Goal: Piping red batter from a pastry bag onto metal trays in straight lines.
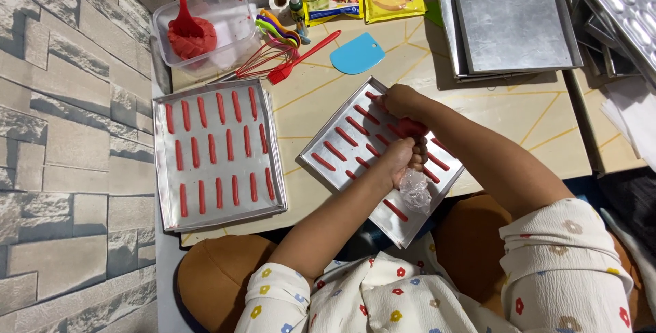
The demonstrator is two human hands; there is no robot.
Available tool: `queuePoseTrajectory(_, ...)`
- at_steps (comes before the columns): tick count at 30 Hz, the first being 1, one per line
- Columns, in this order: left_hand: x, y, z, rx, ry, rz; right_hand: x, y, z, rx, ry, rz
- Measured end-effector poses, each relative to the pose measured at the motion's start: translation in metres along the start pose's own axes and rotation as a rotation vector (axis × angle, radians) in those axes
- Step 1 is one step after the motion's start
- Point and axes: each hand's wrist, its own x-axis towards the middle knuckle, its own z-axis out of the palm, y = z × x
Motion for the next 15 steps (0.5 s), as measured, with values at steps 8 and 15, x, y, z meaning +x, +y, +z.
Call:
queuePoseTrajectory(8, -0.004, -0.009, 0.006, 0.009, 0.008, 0.008, -0.032, -0.008, -0.009, -0.291, -0.021, -0.104)
queuePoseTrajectory(15, 0.004, -0.018, 0.004, -0.009, -0.022, -0.015, -0.028, 0.011, 0.004, 0.000, 0.000, 0.004)
